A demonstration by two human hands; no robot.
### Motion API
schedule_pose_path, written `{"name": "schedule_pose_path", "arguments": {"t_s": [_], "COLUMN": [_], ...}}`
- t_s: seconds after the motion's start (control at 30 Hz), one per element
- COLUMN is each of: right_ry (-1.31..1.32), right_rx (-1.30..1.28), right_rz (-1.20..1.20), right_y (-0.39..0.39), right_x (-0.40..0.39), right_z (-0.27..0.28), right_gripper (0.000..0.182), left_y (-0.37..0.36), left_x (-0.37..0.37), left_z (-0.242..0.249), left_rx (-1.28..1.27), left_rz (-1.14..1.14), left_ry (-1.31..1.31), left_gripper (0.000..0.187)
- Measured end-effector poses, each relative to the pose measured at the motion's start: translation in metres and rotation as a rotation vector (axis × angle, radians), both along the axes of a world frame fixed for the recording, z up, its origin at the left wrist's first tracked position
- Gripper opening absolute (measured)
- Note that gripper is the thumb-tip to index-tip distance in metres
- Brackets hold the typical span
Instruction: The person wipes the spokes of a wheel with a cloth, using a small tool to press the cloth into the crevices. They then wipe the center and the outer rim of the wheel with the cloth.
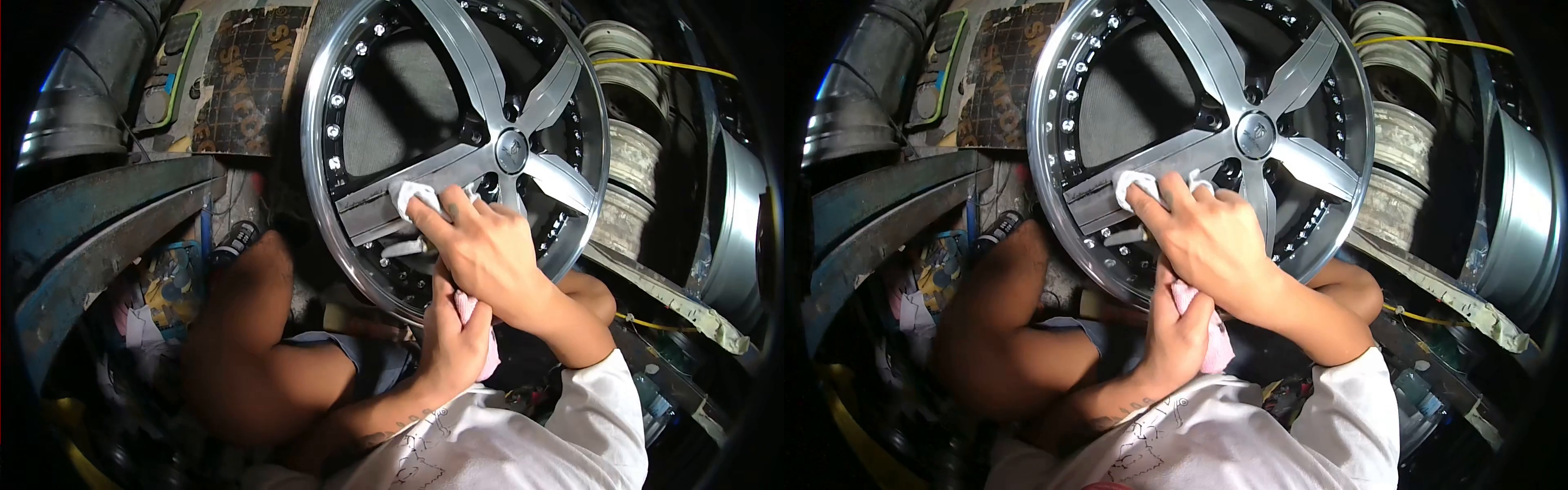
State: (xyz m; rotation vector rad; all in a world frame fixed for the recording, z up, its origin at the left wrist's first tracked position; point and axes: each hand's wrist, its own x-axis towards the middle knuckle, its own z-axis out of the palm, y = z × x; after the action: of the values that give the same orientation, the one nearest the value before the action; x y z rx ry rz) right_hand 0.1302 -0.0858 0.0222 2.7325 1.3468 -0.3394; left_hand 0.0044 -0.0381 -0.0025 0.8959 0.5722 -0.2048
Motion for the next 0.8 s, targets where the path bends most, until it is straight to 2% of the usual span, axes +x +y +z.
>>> {"name": "schedule_pose_path", "arguments": {"t_s": [0.1,0.13,0.17,0.3,0.4,0.53,0.63,0.77,0.8], "right_ry": [0.003,-0.002,-0.004,0.017,0.014,0.026,0.043,0.035,0.028], "right_rx": [0.019,0.015,0.013,0.014,0.004,0.02,0.048,0.038,0.037], "right_rz": [0.019,0.021,0.031,0.041,0.05,0.078,0.108,0.097,0.11], "right_y": [0.004,0.004,0.005,0.01,0.015,0.016,0.019,0.026,0.026], "right_x": [0.003,0.001,-0.001,0.001,0.0,0.001,-0.002,0.002,0.0], "right_z": [0.005,0.004,0.001,0.002,0.005,-0.001,0.004,-0.006,-0.004], "right_gripper": [0.046,0.046,0.046,0.048,0.05,0.051,0.052,0.052,0.052], "left_y": [0.009,0.01,0.001,0.016,0.007,0.019,0.012,0.018,0.017], "left_x": [0.002,0.003,-0.005,0.003,-0.006,-0.002,-0.007,-0.004,-0.006], "left_z": [0.012,0.014,0.007,0.01,0.007,0.01,0.011,0.01,0.009], "left_rx": [-0.078,-0.062,0.068,-0.151,0.031,-0.115,0.039,-0.139,-0.079], "left_rz": [-0.003,0.01,0.039,0.008,0.065,0.003,0.055,0.1,0.086], "left_ry": [0.01,-0.005,-0.035,0.09,-0.053,0.065,-0.033,0.086,0.063], "left_gripper": [0.061,0.059,0.057,0.056,0.056,0.062,0.062,0.06,0.061]}}
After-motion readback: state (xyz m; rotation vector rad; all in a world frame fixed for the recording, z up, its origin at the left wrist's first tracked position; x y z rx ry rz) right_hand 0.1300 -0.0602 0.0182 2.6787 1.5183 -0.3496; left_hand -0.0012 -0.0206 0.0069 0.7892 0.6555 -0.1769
